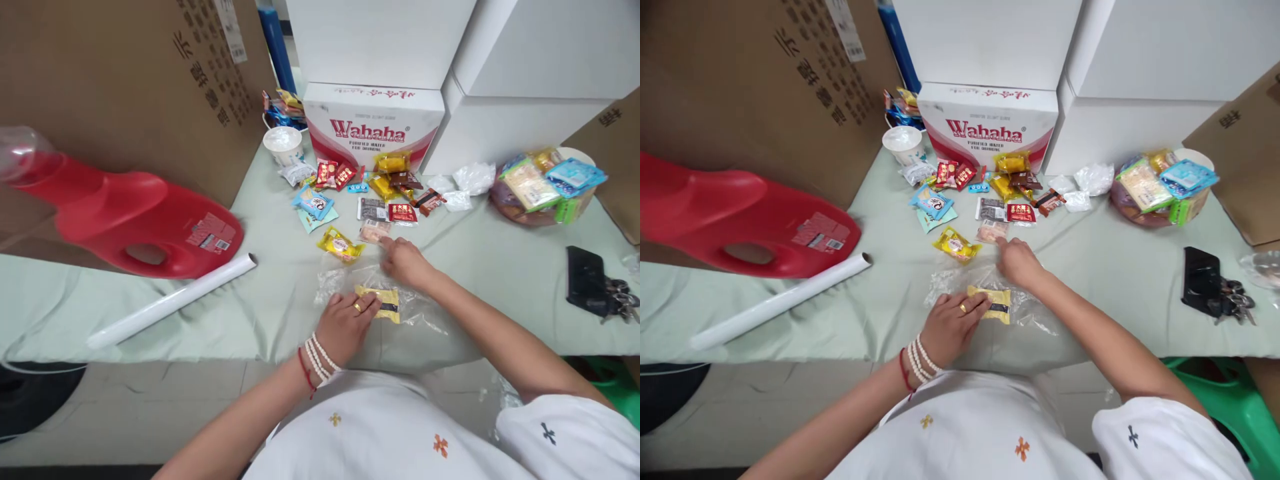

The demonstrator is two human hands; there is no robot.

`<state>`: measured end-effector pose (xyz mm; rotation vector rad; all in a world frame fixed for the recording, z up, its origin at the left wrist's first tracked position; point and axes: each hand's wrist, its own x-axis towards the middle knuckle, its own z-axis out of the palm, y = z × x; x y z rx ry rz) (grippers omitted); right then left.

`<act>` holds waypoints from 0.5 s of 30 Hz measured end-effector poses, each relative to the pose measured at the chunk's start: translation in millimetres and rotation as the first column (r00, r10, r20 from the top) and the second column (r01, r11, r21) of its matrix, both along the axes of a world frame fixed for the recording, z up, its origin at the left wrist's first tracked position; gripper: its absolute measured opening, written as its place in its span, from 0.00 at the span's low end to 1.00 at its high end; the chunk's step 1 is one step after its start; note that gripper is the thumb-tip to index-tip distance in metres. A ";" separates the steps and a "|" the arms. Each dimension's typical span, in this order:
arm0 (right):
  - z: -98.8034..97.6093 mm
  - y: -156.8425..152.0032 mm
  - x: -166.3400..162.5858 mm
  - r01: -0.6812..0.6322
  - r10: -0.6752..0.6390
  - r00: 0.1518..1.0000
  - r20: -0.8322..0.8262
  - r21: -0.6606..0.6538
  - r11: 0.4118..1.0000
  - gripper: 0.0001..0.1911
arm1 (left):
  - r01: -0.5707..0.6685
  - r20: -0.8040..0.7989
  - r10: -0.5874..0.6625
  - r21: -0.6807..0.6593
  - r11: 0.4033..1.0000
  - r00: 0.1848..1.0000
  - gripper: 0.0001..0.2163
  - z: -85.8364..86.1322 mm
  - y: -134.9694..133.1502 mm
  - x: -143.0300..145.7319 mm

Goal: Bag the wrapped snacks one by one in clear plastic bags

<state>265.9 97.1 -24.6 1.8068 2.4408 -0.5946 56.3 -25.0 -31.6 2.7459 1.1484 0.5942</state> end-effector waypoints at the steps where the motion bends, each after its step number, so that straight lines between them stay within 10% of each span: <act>1: 4.4 -1.3 2.5 -0.012 0.010 0.999 -0.052 -0.038 0.999 0.23 | -0.013 -0.023 0.013 -0.026 1.000 1.000 0.14 -5.2 0.8 2.3; 6: 28.9 -42.5 16.7 -0.236 0.231 0.926 -0.297 0.021 0.972 0.14 | -0.064 -0.031 0.062 -0.066 0.996 0.998 0.15 -15.2 2.7 5.2; 12: -1.1 -111.4 22.1 -0.484 0.524 0.840 -0.139 0.244 0.840 0.29 | 0.040 0.303 0.053 -0.295 0.955 0.951 0.17 -22.5 1.7 -12.3; 15: -13.1 -120.7 22.0 -0.489 0.542 0.830 -0.135 0.291 0.822 0.33 | -0.021 0.523 0.326 -0.506 0.862 0.788 0.15 -27.2 6.6 -37.7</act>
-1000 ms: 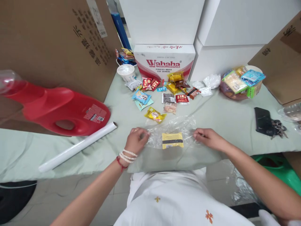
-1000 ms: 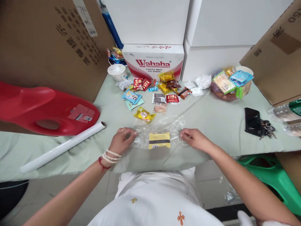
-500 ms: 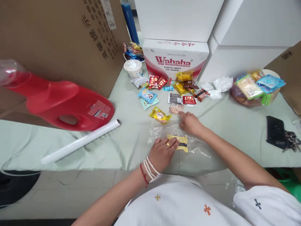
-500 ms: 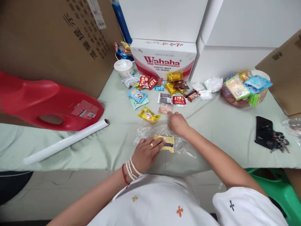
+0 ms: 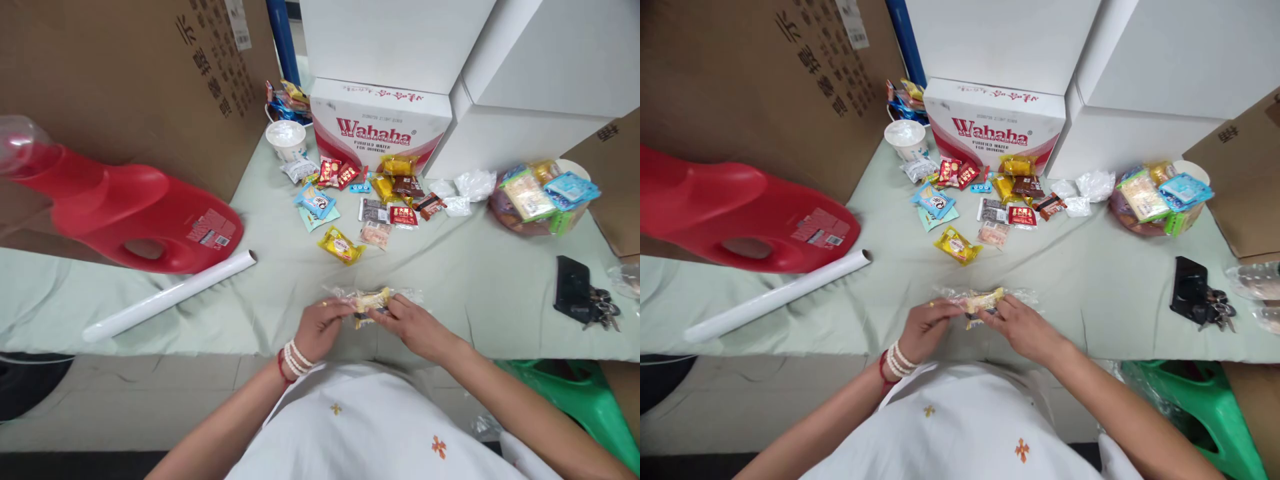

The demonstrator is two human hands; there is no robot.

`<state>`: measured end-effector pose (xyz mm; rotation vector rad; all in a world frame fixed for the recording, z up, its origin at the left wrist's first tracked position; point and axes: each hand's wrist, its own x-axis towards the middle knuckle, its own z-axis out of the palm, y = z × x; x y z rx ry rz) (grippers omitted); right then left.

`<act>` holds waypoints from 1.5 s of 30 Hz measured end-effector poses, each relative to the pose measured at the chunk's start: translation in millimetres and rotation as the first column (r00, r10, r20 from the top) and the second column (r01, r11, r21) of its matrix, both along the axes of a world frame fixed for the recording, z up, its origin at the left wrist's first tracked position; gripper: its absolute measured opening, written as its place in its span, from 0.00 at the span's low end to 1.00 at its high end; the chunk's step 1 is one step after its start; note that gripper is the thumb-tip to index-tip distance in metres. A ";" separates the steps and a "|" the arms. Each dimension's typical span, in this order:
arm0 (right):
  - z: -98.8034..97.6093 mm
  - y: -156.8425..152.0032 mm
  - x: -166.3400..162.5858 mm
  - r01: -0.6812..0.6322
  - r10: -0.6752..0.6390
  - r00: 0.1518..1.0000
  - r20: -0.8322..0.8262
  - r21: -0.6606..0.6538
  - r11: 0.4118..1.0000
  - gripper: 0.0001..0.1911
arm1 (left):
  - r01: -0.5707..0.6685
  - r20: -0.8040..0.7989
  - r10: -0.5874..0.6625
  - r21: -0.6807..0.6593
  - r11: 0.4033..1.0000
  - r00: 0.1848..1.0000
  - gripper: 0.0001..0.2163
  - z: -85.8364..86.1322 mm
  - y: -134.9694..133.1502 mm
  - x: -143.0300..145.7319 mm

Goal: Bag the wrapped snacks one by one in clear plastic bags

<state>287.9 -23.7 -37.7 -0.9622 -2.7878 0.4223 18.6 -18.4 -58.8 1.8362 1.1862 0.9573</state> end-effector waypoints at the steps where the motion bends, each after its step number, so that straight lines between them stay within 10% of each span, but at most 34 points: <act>1: -0.7 -0.4 -1.0 0.002 -0.002 1.000 -0.005 -0.002 1.000 0.33 | -0.182 0.042 0.186 -0.077 0.980 0.982 0.13 -0.2 4.4 -8.1; 3: 1.6 0.2 -3.9 0.009 -0.009 1.000 -0.019 -0.022 1.000 0.33 | -0.526 -0.007 0.534 -0.181 0.831 0.846 0.13 2.1 17.1 -19.8; 5: 5.9 0.7 -7.1 0.012 -0.013 0.999 -0.033 -0.045 0.999 0.31 | -0.627 -0.115 0.617 -0.185 0.756 0.778 0.16 7.9 30.1 -23.7; 10: 12.4 -1.6 -13.2 0.027 -0.026 1.000 0.017 -0.079 0.996 0.30 | -0.201 -0.322 0.103 -0.285 0.937 0.941 0.10 34.4 30.0 -15.9; 13: 11.8 -1.3 -16.3 0.050 -0.043 0.997 0.068 -0.107 0.993 0.31 | -0.021 -0.182 -0.114 -0.606 0.795 0.977 0.10 50.3 19.7 -8.2; 17: 12.2 1.2 -15.0 0.054 -0.052 0.998 0.019 -0.149 0.987 0.24 | 0.092 0.174 0.072 -0.779 0.621 0.982 0.14 58.8 20.9 22.9; 22: 10.4 -2.0 6.9 0.045 -0.150 0.932 -0.329 -0.305 0.951 0.21 | 0.020 -0.016 -0.031 -0.465 0.885 0.999 0.15 42.3 26.2 57.0; 24: 5.0 -4.6 16.2 0.239 -0.353 0.840 -0.412 -0.305 0.922 0.20 | 0.033 -0.228 -0.106 -0.302 0.953 0.968 0.15 37.4 23.6 61.4; 28: -9.6 -5.2 22.1 0.724 -0.727 0.628 -0.278 -0.134 0.677 0.24 | 0.057 -0.512 -0.142 -0.177 0.982 0.847 0.15 39.9 18.4 66.4; 36: 13.7 20.2 6.4 0.663 -0.738 0.666 -0.105 -0.370 0.651 0.09 | 0.068 -0.630 -0.077 -0.039 0.997 0.773 0.11 47.8 22.0 69.3; 41: 26.8 20.0 -40.2 0.478 -0.582 0.773 -0.251 -0.373 0.795 0.13 | 0.031 -0.503 -0.111 -0.166 0.986 0.857 0.09 33.8 26.6 64.6; 45: 11.1 2.6 -55.2 0.276 -0.338 0.891 -0.305 -0.228 0.934 0.23 | -0.041 0.017 0.058 -0.522 0.852 0.998 0.07 21.5 43.3 44.2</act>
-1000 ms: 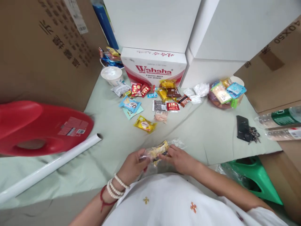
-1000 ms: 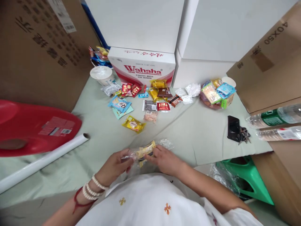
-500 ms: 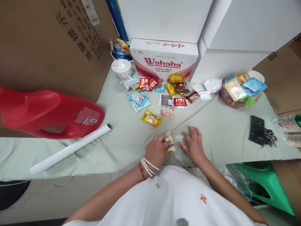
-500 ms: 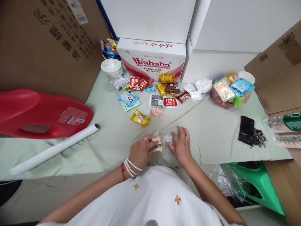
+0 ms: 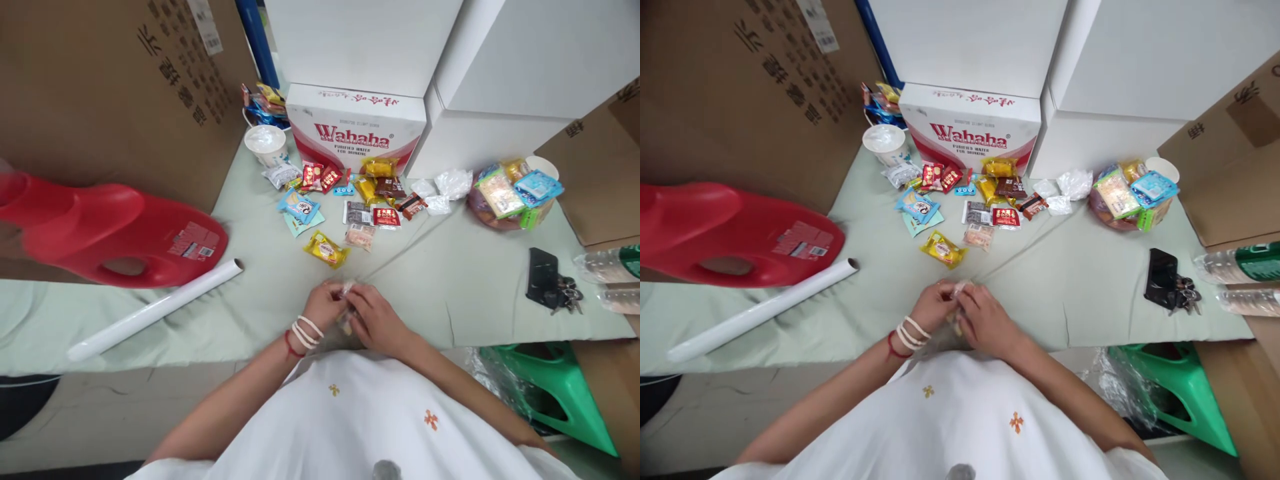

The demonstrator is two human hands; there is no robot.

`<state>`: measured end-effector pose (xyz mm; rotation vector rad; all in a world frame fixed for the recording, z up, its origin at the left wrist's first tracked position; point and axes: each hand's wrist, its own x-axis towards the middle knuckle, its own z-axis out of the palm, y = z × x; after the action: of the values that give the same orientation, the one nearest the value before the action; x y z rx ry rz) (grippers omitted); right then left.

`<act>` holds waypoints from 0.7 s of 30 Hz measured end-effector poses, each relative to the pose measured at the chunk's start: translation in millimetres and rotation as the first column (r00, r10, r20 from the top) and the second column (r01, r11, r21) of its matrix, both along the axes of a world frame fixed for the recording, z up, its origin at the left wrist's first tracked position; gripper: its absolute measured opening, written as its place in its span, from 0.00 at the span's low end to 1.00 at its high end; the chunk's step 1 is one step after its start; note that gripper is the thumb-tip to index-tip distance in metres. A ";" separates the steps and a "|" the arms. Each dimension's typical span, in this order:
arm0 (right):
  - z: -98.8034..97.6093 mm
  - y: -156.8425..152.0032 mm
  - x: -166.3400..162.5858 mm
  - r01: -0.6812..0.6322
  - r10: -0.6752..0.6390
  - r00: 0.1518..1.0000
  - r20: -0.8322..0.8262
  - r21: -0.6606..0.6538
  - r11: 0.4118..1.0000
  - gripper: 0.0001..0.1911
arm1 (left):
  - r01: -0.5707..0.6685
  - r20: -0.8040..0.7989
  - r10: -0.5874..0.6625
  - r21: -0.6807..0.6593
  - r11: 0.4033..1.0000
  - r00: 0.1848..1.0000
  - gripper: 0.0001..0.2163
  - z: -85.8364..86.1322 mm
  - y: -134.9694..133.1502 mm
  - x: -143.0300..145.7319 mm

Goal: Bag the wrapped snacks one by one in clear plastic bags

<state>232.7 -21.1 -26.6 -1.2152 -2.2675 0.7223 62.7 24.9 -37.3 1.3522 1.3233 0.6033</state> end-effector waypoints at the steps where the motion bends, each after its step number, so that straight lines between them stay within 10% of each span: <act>1: -5.0 -4.8 0.4 -0.045 0.044 0.998 0.054 0.016 0.999 0.29 | -0.066 0.158 0.086 -0.126 0.990 0.984 0.12 -1.0 4.5 -6.7; 4: -15.3 -15.0 4.6 -0.101 0.097 0.972 0.213 0.012 0.995 0.36 | -0.155 0.436 0.301 -0.338 0.928 0.848 0.17 0.7 14.1 -26.3; 9: -3.2 -8.9 12.4 0.089 -0.096 0.993 -0.062 -0.106 0.990 0.22 | -0.168 0.437 0.207 -0.125 0.978 0.875 0.19 5.4 10.6 -44.2; 15: 7.5 9.2 14.1 0.169 -0.578 0.723 -0.378 -0.715 0.679 0.24 | 0.168 0.488 -0.101 -0.097 0.981 0.867 0.29 -0.7 -5.4 -19.5; 21: -18.1 -3.5 -4.0 0.231 -0.711 0.517 -0.476 -0.723 0.651 0.36 | 0.053 0.321 -0.023 -0.087 0.995 0.947 0.24 -13.3 -4.7 15.5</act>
<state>228.7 -24.5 -44.7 -1.3900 -0.9221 1.4098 78.3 20.2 -50.6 1.1444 1.0465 0.6933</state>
